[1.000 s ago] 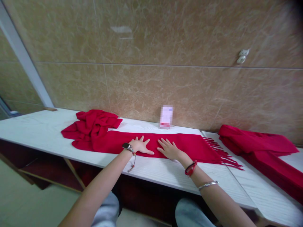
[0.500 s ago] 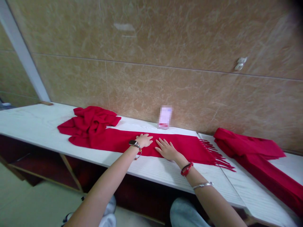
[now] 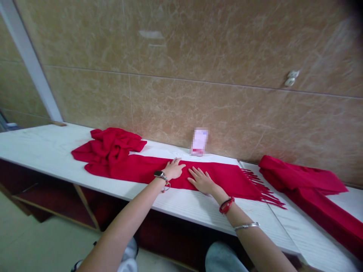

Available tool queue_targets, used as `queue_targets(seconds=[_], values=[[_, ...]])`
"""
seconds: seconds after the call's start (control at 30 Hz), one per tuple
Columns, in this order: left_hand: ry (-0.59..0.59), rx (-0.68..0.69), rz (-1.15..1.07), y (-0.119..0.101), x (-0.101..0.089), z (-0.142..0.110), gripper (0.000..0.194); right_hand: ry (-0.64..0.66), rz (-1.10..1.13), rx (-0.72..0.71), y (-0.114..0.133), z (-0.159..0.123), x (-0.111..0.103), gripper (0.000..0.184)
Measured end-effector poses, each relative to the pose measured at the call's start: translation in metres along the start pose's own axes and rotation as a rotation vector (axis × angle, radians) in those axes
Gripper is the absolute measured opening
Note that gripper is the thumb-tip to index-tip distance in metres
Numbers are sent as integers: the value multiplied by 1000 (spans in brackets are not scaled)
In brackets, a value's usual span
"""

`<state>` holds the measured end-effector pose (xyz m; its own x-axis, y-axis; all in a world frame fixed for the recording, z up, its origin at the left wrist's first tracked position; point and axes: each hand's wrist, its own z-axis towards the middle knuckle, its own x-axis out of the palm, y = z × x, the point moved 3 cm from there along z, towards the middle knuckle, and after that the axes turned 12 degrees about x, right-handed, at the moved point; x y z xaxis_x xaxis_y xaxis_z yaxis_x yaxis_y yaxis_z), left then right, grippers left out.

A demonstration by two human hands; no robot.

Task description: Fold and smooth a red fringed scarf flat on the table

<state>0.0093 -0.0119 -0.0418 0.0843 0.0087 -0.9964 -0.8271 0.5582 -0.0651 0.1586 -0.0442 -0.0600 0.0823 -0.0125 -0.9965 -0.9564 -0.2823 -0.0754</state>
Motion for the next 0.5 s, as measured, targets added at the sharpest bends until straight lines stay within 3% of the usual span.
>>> queue_targets(seconds=[0.1,0.2,0.27,0.4,0.47,0.5], values=[[-43,147,39,-13,-5,-2,36,-6,-3,12,0,0,0,49],[-20,119,32,-10,-5,-8,34,0,-21,21,1,-2,-1,47],[-13,-55,29,0,-4,-12,34,-1,-33,14,1,-3,-2,45],[25,-646,4,29,-10,-23,43,-8,-39,-12,2,-5,-5,42],[59,-817,-22,38,-14,-27,50,-8,-27,-14,2,-5,-5,43],[56,-837,-14,39,-16,-28,53,-5,-20,-9,1,-4,-5,43]])
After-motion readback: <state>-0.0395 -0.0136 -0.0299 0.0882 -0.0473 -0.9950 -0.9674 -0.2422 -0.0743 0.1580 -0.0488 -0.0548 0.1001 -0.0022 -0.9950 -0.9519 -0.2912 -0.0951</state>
